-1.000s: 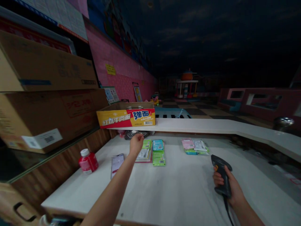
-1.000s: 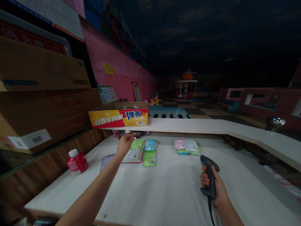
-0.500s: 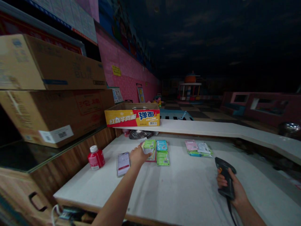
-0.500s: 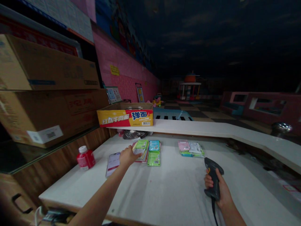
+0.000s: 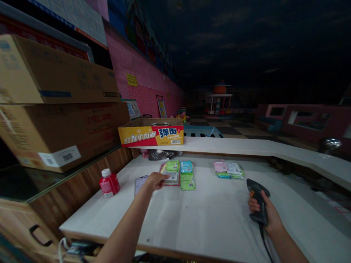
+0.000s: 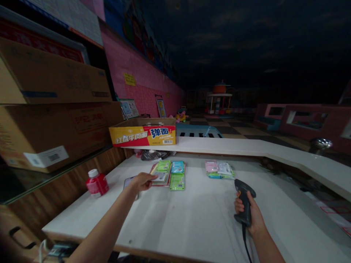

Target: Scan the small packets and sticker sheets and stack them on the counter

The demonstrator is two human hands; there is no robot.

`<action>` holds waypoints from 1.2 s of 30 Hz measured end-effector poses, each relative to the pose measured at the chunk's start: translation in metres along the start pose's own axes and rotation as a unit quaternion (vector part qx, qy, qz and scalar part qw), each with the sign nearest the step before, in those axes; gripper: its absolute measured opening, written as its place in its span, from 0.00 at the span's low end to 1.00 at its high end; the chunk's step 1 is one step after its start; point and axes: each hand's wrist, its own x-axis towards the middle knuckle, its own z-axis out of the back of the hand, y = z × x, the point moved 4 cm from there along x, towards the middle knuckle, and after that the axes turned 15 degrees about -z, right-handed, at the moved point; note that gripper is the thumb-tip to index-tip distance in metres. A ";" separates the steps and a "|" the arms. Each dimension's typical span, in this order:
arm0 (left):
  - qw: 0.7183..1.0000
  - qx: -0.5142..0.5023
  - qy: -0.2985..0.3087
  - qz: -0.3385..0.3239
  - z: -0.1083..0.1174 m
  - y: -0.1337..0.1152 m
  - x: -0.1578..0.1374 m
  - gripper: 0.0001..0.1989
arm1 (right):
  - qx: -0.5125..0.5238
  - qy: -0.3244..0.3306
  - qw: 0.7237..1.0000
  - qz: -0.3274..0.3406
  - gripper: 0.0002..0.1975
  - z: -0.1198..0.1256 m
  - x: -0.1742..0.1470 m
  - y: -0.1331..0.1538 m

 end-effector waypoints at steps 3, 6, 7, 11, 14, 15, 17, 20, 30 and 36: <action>0.992 -0.108 0.053 -0.026 -0.018 0.011 -0.020 0.15 | 0.009 -0.019 1.000 -0.007 0.15 -0.003 -0.001 -0.001; 0.985 -0.122 0.074 -0.095 -0.053 0.021 -0.029 0.18 | -0.030 -0.059 0.998 -0.006 0.16 -0.012 -0.002 -0.005; 0.983 -0.113 0.081 -0.123 -0.067 0.024 -0.028 0.18 | -0.059 -0.077 0.995 -0.003 0.17 -0.017 -0.003 -0.006; 0.973 -0.035 0.058 -0.222 -0.115 0.030 -0.014 0.12 | -0.215 -0.137 0.967 0.001 0.20 -0.047 -0.010 -0.018; 0.949 0.041 0.014 -0.312 -0.130 0.031 -0.008 0.08 | -0.336 -0.114 0.935 -0.002 0.21 -0.071 -0.015 -0.031; 0.940 0.057 0.007 -0.336 -0.132 0.033 -0.008 0.09 | -0.371 -0.105 0.923 -0.009 0.21 -0.077 -0.016 -0.036; 0.930 0.065 0.002 -0.361 -0.134 0.037 -0.010 0.11 | -0.434 -0.093 0.896 -0.028 0.20 -0.084 -0.017 -0.045; 0.928 0.062 -0.003 -0.369 -0.134 0.046 -0.012 0.13 | -0.504 -0.087 0.858 -0.053 0.20 -0.089 -0.017 -0.055; 0.934 0.101 0.004 -0.343 -0.137 0.049 -0.009 0.14 | -0.556 -0.098 0.823 -0.060 0.20 -0.091 -0.011 -0.059; 0.936 0.054 -0.012 -0.348 -0.131 0.042 -0.017 0.15 | -0.400 -0.129 0.906 -0.048 0.23 -0.069 -0.009 -0.040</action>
